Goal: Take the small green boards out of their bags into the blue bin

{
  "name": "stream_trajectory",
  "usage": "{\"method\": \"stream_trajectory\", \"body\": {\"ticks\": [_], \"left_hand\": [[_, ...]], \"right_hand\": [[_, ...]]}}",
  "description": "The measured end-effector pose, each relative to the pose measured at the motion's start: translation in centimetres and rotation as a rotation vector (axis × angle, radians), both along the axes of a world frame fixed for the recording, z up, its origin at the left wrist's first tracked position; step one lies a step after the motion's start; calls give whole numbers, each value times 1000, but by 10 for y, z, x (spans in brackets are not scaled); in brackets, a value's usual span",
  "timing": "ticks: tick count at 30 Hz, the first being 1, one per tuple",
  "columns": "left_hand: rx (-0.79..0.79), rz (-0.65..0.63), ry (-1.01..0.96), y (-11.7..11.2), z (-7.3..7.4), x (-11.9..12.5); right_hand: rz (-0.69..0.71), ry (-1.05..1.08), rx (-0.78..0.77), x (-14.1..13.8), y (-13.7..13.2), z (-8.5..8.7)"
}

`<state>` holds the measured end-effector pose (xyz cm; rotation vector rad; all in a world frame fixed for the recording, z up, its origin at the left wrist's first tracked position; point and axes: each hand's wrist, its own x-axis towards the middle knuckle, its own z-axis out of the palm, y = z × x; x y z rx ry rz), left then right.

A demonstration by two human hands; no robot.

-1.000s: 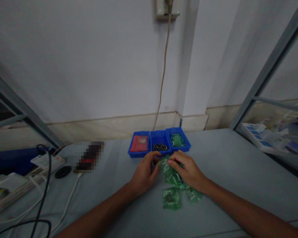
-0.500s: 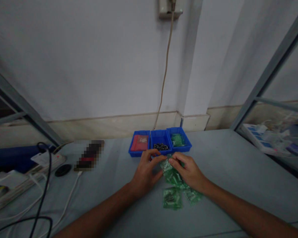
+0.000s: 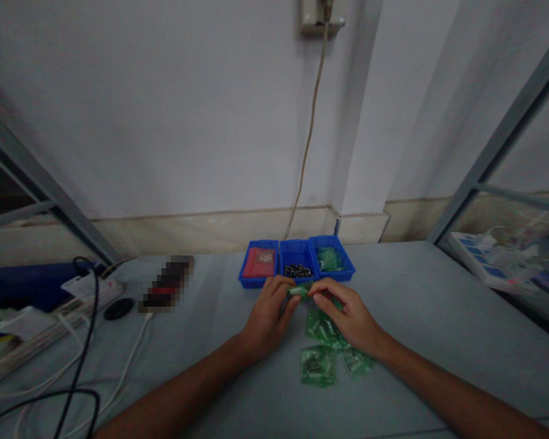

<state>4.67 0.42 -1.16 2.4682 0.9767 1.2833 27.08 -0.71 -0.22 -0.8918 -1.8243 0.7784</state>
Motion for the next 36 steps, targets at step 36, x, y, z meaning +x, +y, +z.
{"method": "stream_trajectory", "body": {"ticks": [36], "left_hand": [[-81, -23, 25, 2, -2, 0]], "right_hand": [[-38, 22, -91, 0, 1, 0]]}}
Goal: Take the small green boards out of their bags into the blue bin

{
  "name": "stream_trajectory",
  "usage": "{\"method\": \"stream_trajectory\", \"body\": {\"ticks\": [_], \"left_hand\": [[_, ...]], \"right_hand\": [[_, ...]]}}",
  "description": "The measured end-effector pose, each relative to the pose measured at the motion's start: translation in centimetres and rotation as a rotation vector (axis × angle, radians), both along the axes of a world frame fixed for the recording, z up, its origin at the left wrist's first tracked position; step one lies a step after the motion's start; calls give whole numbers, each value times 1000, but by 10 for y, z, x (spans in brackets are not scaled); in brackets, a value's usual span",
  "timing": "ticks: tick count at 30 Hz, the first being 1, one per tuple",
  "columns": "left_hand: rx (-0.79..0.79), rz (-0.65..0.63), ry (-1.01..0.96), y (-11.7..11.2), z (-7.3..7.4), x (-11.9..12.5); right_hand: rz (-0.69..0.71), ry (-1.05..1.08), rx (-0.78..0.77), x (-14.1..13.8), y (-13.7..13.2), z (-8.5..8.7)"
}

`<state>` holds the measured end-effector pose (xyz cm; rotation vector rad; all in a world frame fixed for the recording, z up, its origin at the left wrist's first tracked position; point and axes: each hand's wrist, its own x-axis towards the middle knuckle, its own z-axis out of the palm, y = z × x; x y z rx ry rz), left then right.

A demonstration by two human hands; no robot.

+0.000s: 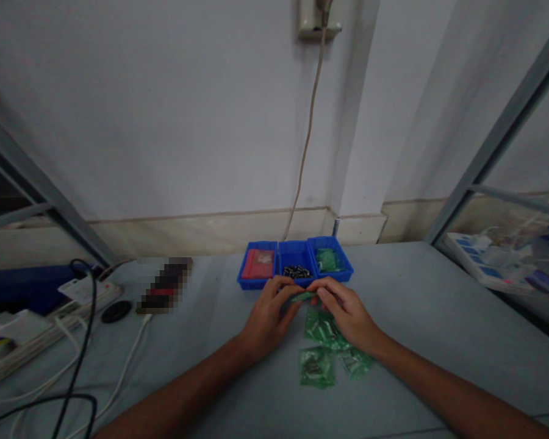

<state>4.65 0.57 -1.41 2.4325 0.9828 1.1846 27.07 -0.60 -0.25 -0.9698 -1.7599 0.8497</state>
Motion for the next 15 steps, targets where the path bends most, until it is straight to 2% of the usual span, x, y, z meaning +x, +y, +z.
{"method": "stream_trajectory", "body": {"ticks": [3, 8, 15], "left_hand": [[8, 2, 15, 0, 2, 1], [-30, -5, 67, 1, 2, 2], [-14, 13, 21, -2, 2, 1]], "right_hand": [[24, -9, 13, 0, -1, 1], [-21, -57, 28, -1, 0, -3], [-51, -99, 88, 0, 2, -4]]}}
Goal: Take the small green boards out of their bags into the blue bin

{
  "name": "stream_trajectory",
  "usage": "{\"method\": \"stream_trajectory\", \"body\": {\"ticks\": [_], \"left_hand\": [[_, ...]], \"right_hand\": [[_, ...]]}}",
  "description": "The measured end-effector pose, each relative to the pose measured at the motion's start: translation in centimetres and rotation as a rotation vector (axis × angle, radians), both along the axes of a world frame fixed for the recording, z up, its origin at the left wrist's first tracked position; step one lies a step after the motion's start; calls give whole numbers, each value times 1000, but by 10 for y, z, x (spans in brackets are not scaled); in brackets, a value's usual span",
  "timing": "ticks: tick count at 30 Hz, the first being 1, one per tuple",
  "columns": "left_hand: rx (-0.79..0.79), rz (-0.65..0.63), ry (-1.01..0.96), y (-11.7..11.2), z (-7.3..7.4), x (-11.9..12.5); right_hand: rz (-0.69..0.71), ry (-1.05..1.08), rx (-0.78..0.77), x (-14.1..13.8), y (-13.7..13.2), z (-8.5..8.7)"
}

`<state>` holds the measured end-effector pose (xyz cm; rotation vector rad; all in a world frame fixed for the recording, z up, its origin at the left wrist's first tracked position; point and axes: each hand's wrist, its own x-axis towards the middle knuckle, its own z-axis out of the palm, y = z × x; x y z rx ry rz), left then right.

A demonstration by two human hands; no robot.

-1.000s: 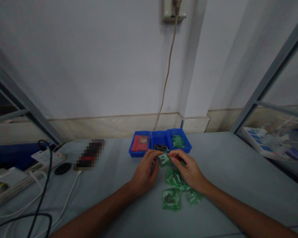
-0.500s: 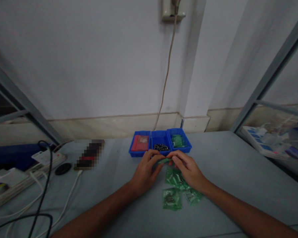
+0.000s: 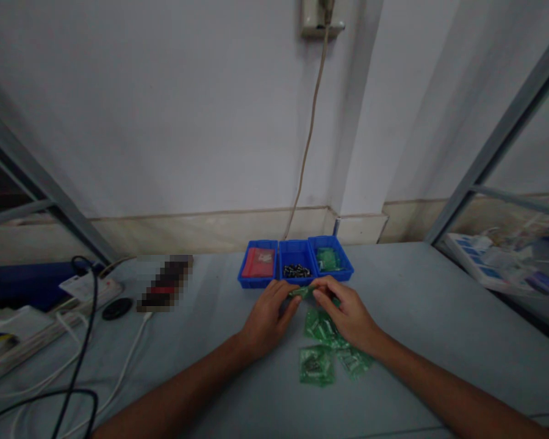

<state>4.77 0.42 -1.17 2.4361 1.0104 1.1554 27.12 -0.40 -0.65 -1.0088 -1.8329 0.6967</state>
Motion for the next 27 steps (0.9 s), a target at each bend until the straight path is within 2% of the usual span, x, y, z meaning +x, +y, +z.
{"method": "stream_trajectory", "body": {"ticks": [4, 9, 13, 27], "left_hand": [[-3, 17, -19, 0, -3, 0], [-15, 11, -30, 1, -6, -1], [-36, 32, -39, 0, -6, -1], [-139, 80, -129, 1, -9, 1]], "right_hand": [[-31, -21, 87, 0, 0, 1], [-38, 13, -22, 0, -2, 1], [-28, 6, -29, 0, -3, 1], [7, -17, 92, 0, -1, 3]]}}
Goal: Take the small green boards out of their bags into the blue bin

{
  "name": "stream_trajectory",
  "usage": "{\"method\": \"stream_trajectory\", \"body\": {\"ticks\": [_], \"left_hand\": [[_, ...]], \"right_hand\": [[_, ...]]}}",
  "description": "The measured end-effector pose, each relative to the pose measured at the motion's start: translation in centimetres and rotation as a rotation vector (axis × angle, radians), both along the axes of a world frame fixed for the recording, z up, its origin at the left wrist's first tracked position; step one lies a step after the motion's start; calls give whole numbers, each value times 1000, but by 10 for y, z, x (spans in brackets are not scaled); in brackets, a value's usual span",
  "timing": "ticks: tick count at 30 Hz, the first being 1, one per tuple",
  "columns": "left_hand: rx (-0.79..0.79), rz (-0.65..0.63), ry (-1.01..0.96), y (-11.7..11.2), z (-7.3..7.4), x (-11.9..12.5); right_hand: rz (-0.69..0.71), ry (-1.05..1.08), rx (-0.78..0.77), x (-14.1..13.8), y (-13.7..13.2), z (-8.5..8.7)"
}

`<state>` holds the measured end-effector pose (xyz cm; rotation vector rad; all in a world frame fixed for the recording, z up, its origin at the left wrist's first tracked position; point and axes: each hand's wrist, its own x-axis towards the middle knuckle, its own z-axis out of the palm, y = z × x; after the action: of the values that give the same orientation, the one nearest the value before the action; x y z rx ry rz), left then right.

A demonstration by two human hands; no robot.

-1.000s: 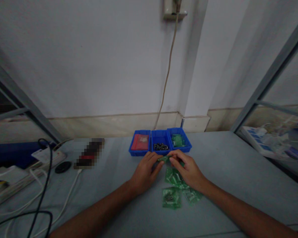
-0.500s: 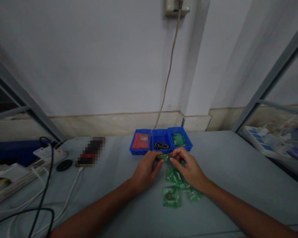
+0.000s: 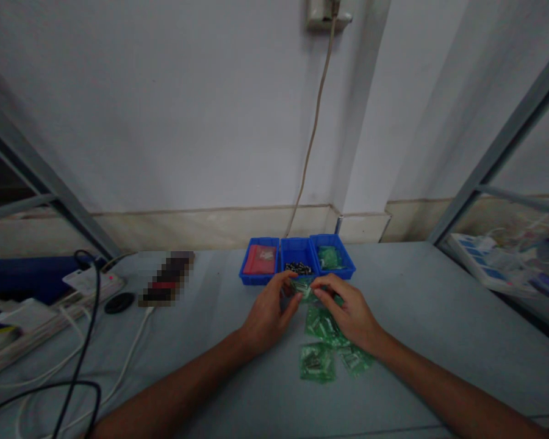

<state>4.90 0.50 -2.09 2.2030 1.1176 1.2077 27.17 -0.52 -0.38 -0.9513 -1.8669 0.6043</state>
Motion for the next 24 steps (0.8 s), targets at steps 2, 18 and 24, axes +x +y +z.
{"method": "stream_trajectory", "body": {"ticks": [2, 18, 24], "left_hand": [[7, -15, 2, 0, 1, 0], [98, -132, 49, 1, 3, -3], [125, -123, 67, 0, 5, -3]], "right_hand": [[-18, 14, -4, 0, 0, -1], [-90, 49, -71, 0, 2, -4], [-53, 17, -66, 1, 1, -3]]}}
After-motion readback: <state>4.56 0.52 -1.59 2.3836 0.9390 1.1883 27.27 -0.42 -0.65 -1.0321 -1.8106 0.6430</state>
